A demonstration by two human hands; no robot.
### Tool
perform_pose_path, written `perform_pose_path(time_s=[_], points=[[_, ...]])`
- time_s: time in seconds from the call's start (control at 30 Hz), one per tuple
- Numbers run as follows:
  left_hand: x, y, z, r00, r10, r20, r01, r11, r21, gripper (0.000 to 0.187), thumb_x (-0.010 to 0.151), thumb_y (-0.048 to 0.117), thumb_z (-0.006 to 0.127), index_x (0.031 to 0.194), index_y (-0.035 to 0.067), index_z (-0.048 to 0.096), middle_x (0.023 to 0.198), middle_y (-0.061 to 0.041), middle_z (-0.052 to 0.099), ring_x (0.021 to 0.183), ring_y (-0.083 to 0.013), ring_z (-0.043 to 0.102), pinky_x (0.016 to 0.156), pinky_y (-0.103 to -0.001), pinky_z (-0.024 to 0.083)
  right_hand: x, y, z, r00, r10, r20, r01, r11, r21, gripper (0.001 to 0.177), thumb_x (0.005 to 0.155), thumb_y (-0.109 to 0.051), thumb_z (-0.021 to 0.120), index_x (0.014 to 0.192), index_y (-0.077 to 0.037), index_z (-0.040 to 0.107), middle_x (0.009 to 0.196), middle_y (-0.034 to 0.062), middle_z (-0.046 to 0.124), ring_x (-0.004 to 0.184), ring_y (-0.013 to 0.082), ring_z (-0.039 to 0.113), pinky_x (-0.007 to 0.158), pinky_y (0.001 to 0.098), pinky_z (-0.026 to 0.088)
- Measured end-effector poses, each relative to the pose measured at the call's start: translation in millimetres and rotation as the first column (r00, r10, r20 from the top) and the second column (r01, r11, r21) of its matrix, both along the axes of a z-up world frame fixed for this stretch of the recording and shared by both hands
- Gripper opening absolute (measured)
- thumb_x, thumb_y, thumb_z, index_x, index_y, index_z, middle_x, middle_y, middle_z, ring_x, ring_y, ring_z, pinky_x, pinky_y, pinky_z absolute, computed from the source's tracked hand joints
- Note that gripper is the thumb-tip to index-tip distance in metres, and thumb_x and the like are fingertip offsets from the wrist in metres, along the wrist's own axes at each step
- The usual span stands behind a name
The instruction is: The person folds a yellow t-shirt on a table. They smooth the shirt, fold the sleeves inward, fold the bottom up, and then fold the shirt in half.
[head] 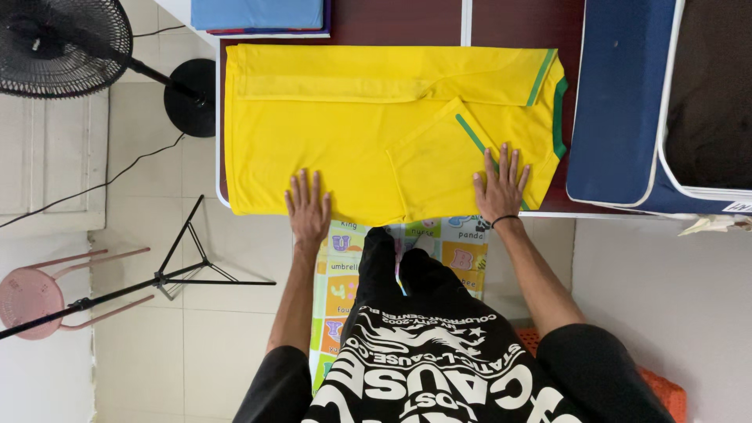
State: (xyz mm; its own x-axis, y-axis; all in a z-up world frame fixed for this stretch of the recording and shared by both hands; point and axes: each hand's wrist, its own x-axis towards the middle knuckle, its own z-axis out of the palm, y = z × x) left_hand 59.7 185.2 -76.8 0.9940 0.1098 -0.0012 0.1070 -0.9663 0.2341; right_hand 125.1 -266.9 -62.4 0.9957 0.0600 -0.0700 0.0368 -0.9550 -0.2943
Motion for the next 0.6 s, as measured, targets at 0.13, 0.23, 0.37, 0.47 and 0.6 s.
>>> perform_pose_path(time_s=[0.13, 0.23, 0.37, 0.47, 0.6], points=[[-8, 45, 4, 0.97, 0.239, -0.044, -0.241, 0.97, -0.044, 0.066, 0.11, 0.053, 0.025, 0.166, 0.019, 0.024, 0.174, -0.014, 0.011, 0.16, -0.037, 0.006, 0.126, -0.062, 0.003, 1, -1, -2, 1.0, 0.01, 0.0, -0.01, 1.0, -0.006, 0.066, 0.107, -0.048, 0.035, 0.166, -0.018, 0.028, 0.175, 0.013, 0.006, 0.16, 0.0364, 0.0, 0.125, 0.0623, -0.006], [-22, 62, 1, 0.909, 0.415, -0.05, -0.418, 0.901, -0.115, 0.07, 0.109, 0.055, 0.029, 0.167, 0.016, 0.018, 0.174, -0.017, 0.006, 0.16, -0.0404, 0.004, 0.124, -0.065, 0.004, 1, -4, -5, 1.0, 0.021, -0.005, -0.021, 1.0, -0.019, 0.067, 0.106, -0.047, 0.037, 0.165, -0.018, 0.028, 0.174, 0.0138, 0.007, 0.16, 0.0374, 0.001, 0.124, 0.0633, -0.005], [-40, 69, -24, 0.792, 0.605, 0.076, -0.563, 0.773, -0.292, 0.083, 0.109, 0.057, 0.039, 0.167, 0.008, 0.005, 0.171, -0.029, -0.003, 0.157, -0.0462, 0.004, 0.12, -0.066, 0.015, 2, -10, 1, 0.999, 0.048, 0.018, -0.049, 0.996, 0.073, 0.07, 0.106, -0.045, 0.043, 0.166, -0.013, 0.027, 0.173, 0.0171, 0.008, 0.159, 0.0402, 0.004, 0.124, 0.065, -0.002], [-43, 65, -39, 0.738, 0.666, 0.104, -0.384, 0.542, -0.748, 0.088, 0.114, 0.051, 0.05, 0.166, 0.003, -0.003, 0.173, -0.03, 0.003, 0.161, -0.044, 0.013, 0.129, -0.063, 0.018, -7, -21, 9, 0.993, 0.114, 0.01, -0.115, 0.992, 0.045, 0.068, 0.105, -0.045, 0.044, 0.164, -0.015, 0.031, 0.174, 0.0175, 0.01, 0.159, 0.0406, 0.007, 0.125, 0.0646, 0.003], [-44, 68, -35, 0.546, 0.588, -0.597, -0.406, -0.438, -0.802, 0.082, 0.096, 0.048, 0.046, 0.163, 0.016, 0.011, 0.161, -0.016, 0.028, 0.14, -0.0374, 0.046, 0.11, -0.054, 0.039, -27, -33, 19, 0.973, 0.222, 0.065, -0.225, 0.973, 0.047, 0.068, 0.099, -0.047, 0.055, 0.156, -0.011, 0.044, 0.171, 0.0192, 0.019, 0.157, 0.0419, 0.016, 0.125, 0.0634, 0.011]])
